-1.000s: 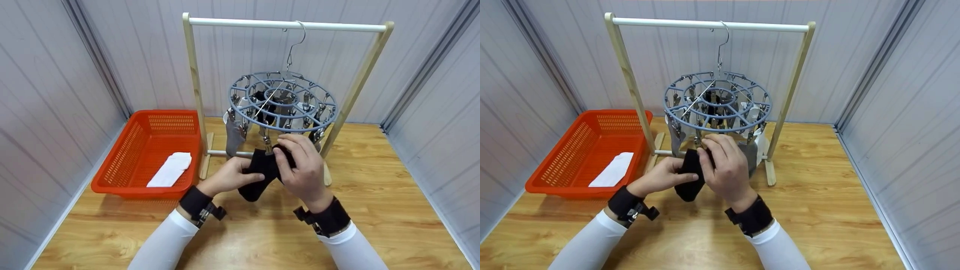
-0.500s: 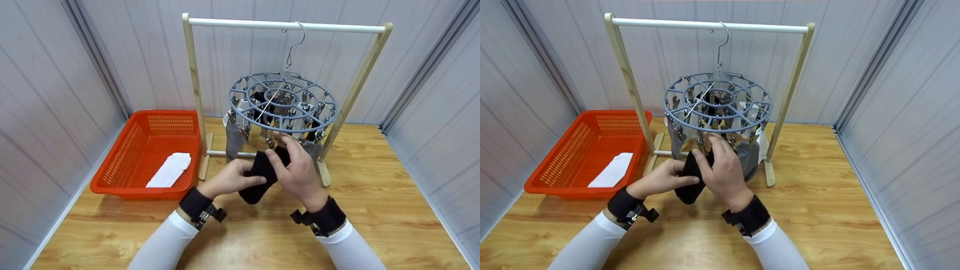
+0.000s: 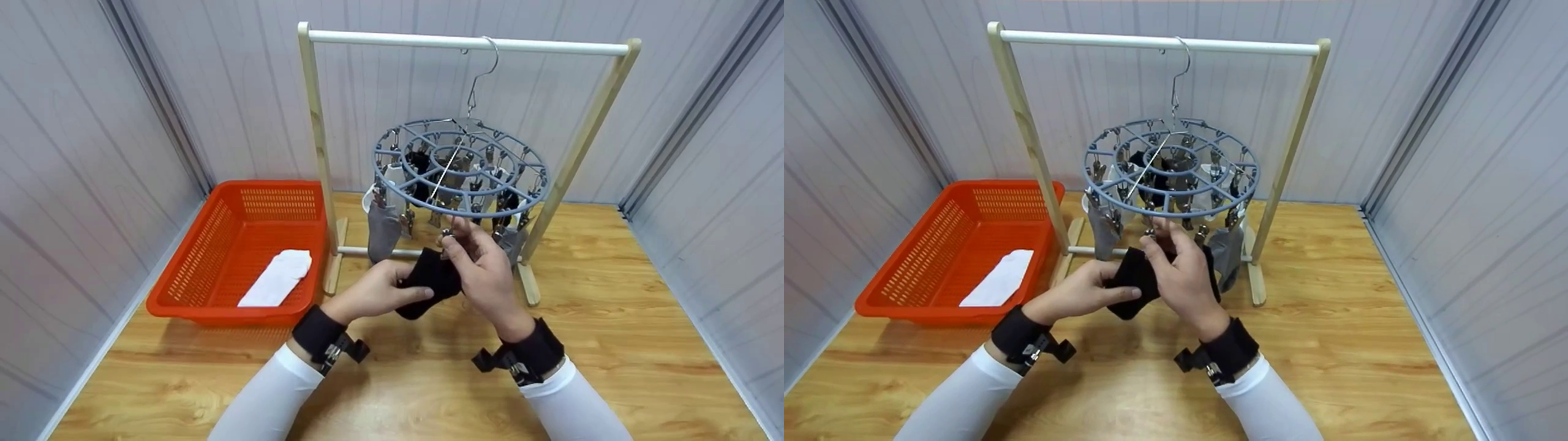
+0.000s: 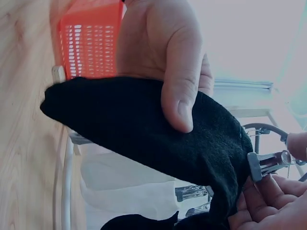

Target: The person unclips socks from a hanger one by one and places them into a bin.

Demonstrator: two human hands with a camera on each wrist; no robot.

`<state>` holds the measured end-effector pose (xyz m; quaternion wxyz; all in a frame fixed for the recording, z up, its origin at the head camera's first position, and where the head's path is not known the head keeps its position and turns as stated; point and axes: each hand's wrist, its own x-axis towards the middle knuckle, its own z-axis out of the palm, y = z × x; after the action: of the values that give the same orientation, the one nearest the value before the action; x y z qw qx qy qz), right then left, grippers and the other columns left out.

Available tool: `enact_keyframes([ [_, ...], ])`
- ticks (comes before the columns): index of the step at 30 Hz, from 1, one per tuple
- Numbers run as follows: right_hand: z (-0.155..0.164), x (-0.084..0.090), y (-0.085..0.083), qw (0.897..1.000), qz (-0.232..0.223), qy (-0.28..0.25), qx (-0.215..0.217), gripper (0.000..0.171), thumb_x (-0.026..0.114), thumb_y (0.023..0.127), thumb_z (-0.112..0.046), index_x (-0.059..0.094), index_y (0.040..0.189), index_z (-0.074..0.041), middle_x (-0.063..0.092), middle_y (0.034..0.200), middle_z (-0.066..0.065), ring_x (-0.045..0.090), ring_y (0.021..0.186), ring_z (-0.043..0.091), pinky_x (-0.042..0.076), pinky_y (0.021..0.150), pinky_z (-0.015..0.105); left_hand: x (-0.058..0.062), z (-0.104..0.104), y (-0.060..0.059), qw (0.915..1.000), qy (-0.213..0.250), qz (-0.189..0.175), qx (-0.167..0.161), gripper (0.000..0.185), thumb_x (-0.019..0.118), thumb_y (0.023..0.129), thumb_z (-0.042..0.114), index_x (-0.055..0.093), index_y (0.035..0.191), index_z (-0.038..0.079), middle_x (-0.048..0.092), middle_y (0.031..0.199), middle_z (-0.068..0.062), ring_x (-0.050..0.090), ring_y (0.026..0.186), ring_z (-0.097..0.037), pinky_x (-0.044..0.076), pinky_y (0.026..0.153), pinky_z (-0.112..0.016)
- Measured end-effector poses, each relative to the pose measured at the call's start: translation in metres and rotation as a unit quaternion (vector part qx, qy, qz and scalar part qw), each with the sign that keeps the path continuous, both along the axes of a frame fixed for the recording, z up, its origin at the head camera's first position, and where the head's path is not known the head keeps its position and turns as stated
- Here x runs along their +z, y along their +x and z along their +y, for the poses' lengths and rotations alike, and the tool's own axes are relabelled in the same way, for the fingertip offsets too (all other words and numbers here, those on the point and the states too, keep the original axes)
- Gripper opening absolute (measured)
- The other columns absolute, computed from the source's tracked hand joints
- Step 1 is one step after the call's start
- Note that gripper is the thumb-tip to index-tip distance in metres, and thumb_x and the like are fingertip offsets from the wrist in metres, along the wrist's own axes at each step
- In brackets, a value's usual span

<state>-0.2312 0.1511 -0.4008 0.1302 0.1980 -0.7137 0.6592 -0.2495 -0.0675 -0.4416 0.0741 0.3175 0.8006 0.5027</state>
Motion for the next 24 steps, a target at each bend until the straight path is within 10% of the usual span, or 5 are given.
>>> enact_keyframes([
  [24,0.0055,0.0007,-0.002,0.998,0.039,-0.043,-0.026,0.021,0.074,0.104,0.004,0.075,0.123,0.013,0.079,0.12,0.025,0.08,0.102,0.028,0.064,0.089,0.031,0.0088,-0.0091,-0.002,0.9997,-0.015,0.001,0.018,0.019,0.08,0.105,0.027,0.083,0.11,0.008,0.08,0.091,0.003,0.072,0.078,-0.008,0.059,0.076,-0.028],
])
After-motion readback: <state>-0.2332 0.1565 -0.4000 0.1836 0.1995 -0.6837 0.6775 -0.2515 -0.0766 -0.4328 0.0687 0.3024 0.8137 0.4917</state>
